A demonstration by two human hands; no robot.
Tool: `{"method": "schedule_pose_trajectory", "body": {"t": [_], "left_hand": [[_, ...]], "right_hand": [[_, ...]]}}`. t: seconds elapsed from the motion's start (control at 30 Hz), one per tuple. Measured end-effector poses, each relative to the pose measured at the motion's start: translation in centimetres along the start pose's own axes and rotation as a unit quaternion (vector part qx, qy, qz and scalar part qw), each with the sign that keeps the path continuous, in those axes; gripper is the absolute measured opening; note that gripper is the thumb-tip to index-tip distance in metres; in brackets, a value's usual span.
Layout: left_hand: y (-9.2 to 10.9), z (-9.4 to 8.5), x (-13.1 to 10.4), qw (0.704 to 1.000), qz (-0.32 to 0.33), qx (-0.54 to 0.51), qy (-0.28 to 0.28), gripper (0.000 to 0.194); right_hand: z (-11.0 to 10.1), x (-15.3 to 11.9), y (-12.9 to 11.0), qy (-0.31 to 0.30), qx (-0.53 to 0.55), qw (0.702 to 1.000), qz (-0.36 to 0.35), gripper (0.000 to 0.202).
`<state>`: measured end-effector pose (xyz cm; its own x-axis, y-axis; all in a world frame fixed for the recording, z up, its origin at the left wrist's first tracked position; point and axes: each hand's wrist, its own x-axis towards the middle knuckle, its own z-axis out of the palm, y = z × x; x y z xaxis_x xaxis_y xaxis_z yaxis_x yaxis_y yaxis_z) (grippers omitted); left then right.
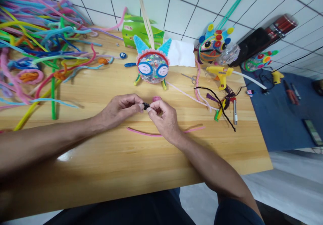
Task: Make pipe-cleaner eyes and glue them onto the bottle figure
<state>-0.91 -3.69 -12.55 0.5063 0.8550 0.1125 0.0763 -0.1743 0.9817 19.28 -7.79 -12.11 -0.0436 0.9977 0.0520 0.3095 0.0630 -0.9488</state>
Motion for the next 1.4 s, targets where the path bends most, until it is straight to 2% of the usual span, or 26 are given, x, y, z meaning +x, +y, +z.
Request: {"method": "schedule_pose_trajectory", "body": {"t": [1.4], "left_hand": [[-0.03,0.08,0.13,1.000,0.002,-0.007,0.010,0.019]], "right_hand": [[0.04,0.06,0.01,0.002,-0.010,1.000,-0.009,0.017]]}}
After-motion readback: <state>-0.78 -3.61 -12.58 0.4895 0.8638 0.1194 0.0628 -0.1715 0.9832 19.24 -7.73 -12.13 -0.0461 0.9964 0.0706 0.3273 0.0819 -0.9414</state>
